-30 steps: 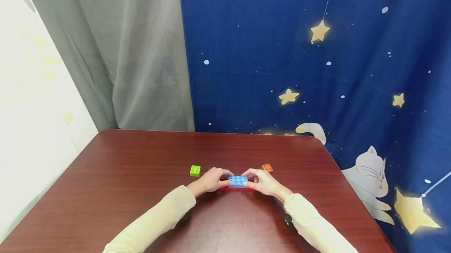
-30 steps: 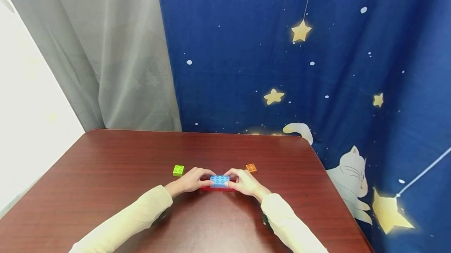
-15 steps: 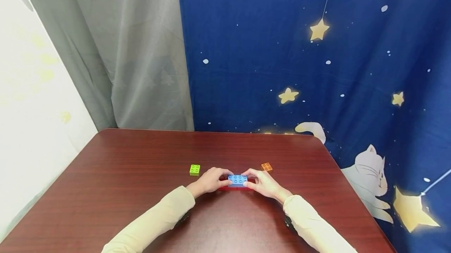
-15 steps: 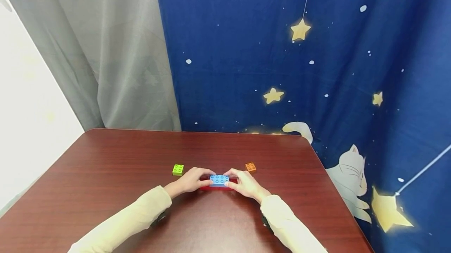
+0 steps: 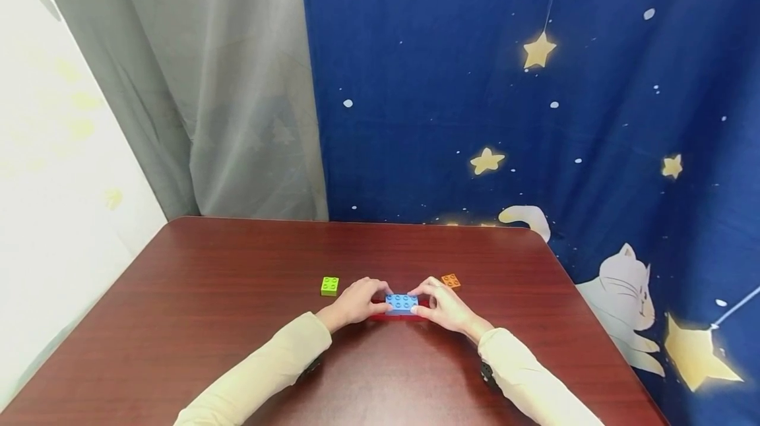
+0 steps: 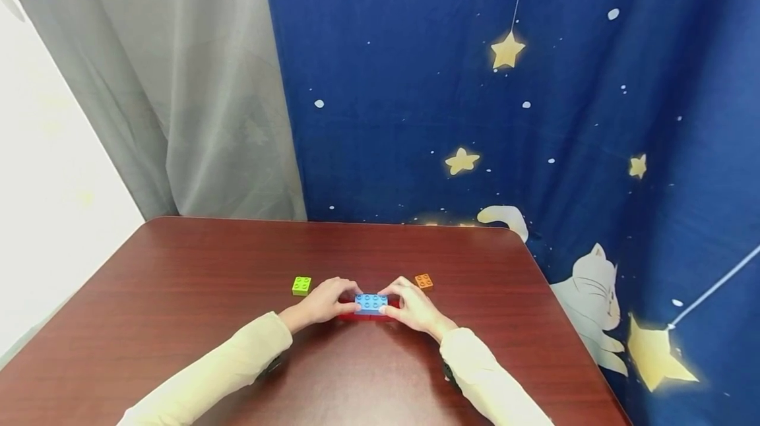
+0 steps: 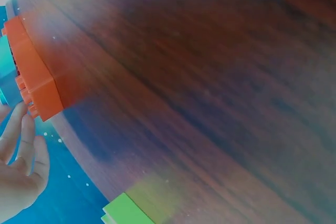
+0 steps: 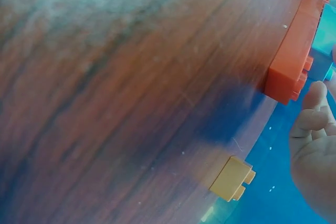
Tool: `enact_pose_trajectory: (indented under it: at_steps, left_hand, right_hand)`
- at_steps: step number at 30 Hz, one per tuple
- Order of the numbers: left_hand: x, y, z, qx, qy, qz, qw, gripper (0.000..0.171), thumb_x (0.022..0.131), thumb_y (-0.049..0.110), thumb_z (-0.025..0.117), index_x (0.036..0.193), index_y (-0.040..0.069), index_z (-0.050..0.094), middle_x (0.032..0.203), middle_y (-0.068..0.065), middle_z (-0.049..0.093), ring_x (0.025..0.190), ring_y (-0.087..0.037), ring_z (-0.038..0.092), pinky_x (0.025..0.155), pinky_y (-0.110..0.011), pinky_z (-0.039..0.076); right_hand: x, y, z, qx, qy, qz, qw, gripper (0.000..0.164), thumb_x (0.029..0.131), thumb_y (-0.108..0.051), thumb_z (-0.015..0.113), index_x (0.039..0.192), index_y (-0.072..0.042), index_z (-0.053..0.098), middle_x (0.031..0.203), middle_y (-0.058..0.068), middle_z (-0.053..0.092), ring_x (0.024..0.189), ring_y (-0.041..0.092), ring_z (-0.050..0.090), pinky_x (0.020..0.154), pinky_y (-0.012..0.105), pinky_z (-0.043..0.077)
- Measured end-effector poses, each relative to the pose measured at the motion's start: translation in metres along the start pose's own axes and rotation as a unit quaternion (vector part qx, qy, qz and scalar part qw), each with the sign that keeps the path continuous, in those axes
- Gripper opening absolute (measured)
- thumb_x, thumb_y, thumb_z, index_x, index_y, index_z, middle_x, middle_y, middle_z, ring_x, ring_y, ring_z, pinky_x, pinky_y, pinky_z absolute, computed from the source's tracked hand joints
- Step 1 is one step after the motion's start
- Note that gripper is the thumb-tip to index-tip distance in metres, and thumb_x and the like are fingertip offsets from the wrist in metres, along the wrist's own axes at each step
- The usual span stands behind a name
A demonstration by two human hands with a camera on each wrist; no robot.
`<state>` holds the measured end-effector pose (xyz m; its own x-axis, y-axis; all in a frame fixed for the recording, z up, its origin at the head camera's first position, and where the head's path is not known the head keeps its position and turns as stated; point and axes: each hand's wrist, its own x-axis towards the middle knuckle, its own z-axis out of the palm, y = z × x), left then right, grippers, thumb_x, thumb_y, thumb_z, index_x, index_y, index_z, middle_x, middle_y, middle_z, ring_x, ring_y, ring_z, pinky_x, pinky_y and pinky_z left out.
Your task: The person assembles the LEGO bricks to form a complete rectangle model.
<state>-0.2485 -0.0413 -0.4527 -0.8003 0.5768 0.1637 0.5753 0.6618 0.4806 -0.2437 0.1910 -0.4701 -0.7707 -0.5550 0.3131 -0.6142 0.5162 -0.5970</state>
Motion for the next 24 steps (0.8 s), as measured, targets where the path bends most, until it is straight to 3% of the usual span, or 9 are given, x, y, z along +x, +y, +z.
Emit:
enact_pose_trajectory:
  at_steps: [4, 16, 24]
  left_hand:
    - [-0.0005, 0.0003, -0.0012, 0.012, 0.009, 0.022, 0.9996, 0.026, 0.077, 0.034, 0.067, 0.093, 0.013, 0.063, 0.082, 0.005, 0.057, 0.075, -0.011, 0.045, 0.068, -0.030, 0.041]
    - [0.0028, -0.0026, 0.0023, 0.020, -0.008, -0.008, 0.9997, 0.027, 0.077, 0.037, 0.066, 0.097, 0.019, 0.062, 0.089, 0.007, 0.058, 0.079, -0.009, 0.046, 0.072, -0.029, 0.041]
    - [0.0016, -0.0033, 0.0027, 0.021, -0.003, 0.004, 0.9998, 0.026, 0.077, 0.037, 0.066, 0.096, 0.018, 0.063, 0.088, 0.008, 0.059, 0.079, -0.009, 0.047, 0.072, -0.030, 0.041]
  right_hand:
    - [-0.0001, -0.0007, -0.0007, 0.007, -0.005, 0.007, 1.000, 0.027, 0.078, -0.023, 0.068, 0.102, -0.015, 0.062, 0.088, 0.000, 0.052, 0.056, 0.009, 0.042, 0.051, 0.021, 0.039]
    - [0.0012, 0.0001, -0.0014, 0.001, 0.004, 0.003, 1.000, 0.028, 0.076, -0.023, 0.069, 0.102, -0.015, 0.063, 0.087, -0.004, 0.052, 0.057, 0.008, 0.043, 0.051, 0.021, 0.039]
    - [-0.0014, 0.0032, -0.0002, -0.006, 0.013, 0.008, 1.000, 0.030, 0.076, -0.022, 0.070, 0.103, -0.012, 0.062, 0.085, 0.001, 0.054, 0.055, 0.007, 0.042, 0.049, 0.021, 0.038]
